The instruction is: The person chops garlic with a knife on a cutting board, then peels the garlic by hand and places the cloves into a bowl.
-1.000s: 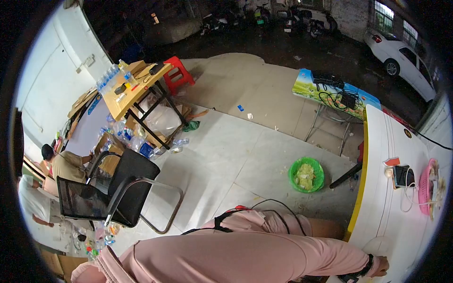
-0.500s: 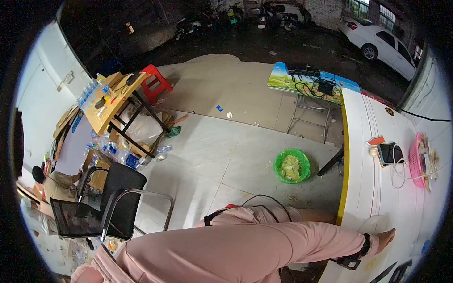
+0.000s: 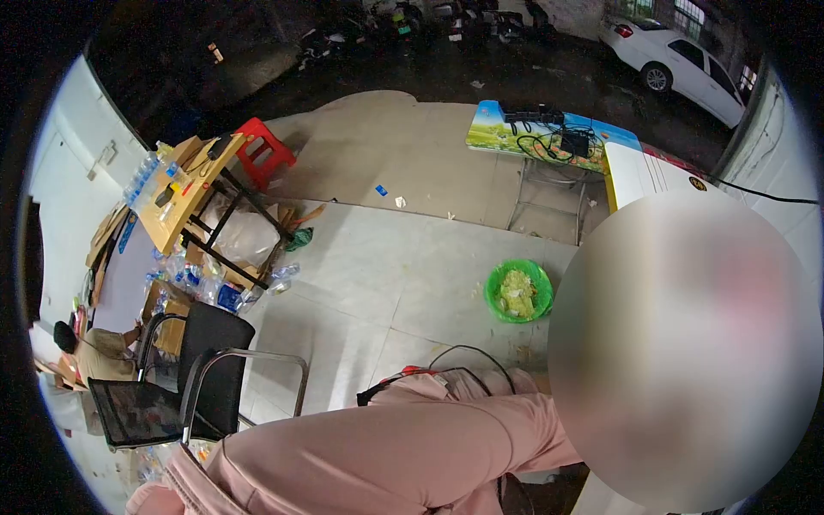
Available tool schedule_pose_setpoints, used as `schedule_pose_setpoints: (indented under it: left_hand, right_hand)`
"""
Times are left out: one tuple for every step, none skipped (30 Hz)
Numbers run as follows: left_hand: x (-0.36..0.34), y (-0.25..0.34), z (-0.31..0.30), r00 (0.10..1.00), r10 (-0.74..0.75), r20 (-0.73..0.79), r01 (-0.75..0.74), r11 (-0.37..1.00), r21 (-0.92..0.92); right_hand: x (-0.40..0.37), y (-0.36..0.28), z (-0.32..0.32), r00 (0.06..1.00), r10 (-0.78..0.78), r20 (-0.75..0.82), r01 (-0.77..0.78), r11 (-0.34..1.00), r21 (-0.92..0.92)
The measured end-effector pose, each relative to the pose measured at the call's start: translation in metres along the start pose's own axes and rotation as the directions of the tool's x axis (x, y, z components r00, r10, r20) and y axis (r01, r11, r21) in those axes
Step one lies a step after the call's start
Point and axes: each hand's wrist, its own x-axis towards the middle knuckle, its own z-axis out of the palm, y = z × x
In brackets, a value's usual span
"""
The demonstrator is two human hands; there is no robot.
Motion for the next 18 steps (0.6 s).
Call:
schedule_pose_setpoints:
  left_hand:
    - [0.000,0.000,-0.001,1.000,-0.004,-0.002,0.004,1.000,-0.006]
    - [0.000,0.002,-0.002,0.999,-0.034,0.001,0.034,0.999,-0.025]
    - [-0.001,0.003,-0.004,0.998,-0.063,0.004,0.063,0.997,-0.044]
    - [-0.001,0.005,-0.005,0.998,-0.068,0.002,0.068,0.996,-0.052]
    - [-0.003,0.009,-0.005,0.998,-0.060,0.000,0.060,0.998,-0.018]
    - [-0.004,0.012,-0.006,0.999,-0.052,-0.001,0.052,0.999,0.015]
    - [-0.004,0.014,-0.008,0.998,-0.060,-0.001,0.060,0.998,0.004]
    - [-0.003,0.021,-0.014,0.991,-0.092,0.094,0.084,0.993,0.085]
    - [-0.002,0.023,-0.017,0.974,-0.129,0.184,0.098,0.981,0.169]
    - [-0.001,0.027,-0.019,0.974,-0.134,0.181,0.105,0.981,0.162]
    - [0.000,0.028,-0.019,0.965,-0.153,0.214,0.130,0.984,0.122]
    - [0.001,0.029,-0.019,0.954,-0.170,0.248,0.154,0.985,0.082]
    - [0.002,0.029,-0.019,0.953,-0.169,0.251,0.156,0.985,0.074]
    - [0.002,0.026,-0.017,0.968,-0.109,0.227,0.073,0.984,0.160]
    - [0.001,0.023,-0.012,0.977,-0.044,0.210,-0.008,0.970,0.242]
    - [-0.001,0.020,-0.008,0.974,-0.039,0.223,-0.012,0.974,0.224]
    - [-0.003,0.018,-0.008,0.984,-0.008,0.178,-0.012,0.994,0.109]
    - [-0.002,0.025,-0.014,0.991,0.016,0.130,-0.015,1.000,-0.004]
  right_hand:
    - [0.002,0.002,0.000,1.000,-0.014,-0.022,0.014,1.000,-0.002]
    - [0.003,0.004,0.000,1.000,-0.014,-0.021,0.014,1.000,-0.011]
    - [0.005,0.006,0.000,0.999,0.002,-0.039,-0.002,1.000,-0.004]
    - [0.006,0.007,0.000,0.998,0.019,-0.057,-0.018,1.000,0.002]
    - [0.006,0.009,0.000,0.998,0.018,-0.058,-0.019,1.000,-0.010]
    - [0.006,0.010,0.000,0.998,-0.002,-0.067,0.000,1.000,-0.021]
    - [0.006,0.011,-0.001,0.997,-0.021,-0.076,0.018,0.999,-0.034]
    - [0.006,0.012,-0.003,0.997,-0.020,-0.076,0.016,0.999,-0.048]
    - [0.007,0.013,-0.003,0.996,0.022,-0.091,-0.026,0.999,-0.041]
    - [0.008,0.013,-0.003,0.993,0.063,-0.104,-0.067,0.997,-0.031]
    - [0.007,0.009,-0.001,0.993,0.062,-0.102,-0.066,0.997,-0.039]
    - [0.005,0.005,0.001,0.994,0.041,-0.104,-0.049,0.997,-0.066]
    - [0.003,0.000,0.003,0.994,0.020,-0.110,-0.030,0.995,-0.094]
    - [0.004,0.002,0.003,0.993,0.016,-0.121,-0.028,0.994,-0.102]
    - [0.004,0.005,0.003,0.991,-0.001,-0.135,-0.014,0.994,-0.112]
    - [0.005,0.006,0.000,0.988,-0.018,-0.151,-0.001,0.992,-0.122]
    - [0.001,-0.003,0.003,0.988,0.025,-0.153,-0.043,0.993,-0.112]
    - [0.002,-0.004,0.002,0.985,0.023,-0.171,-0.044,0.992,-0.117]
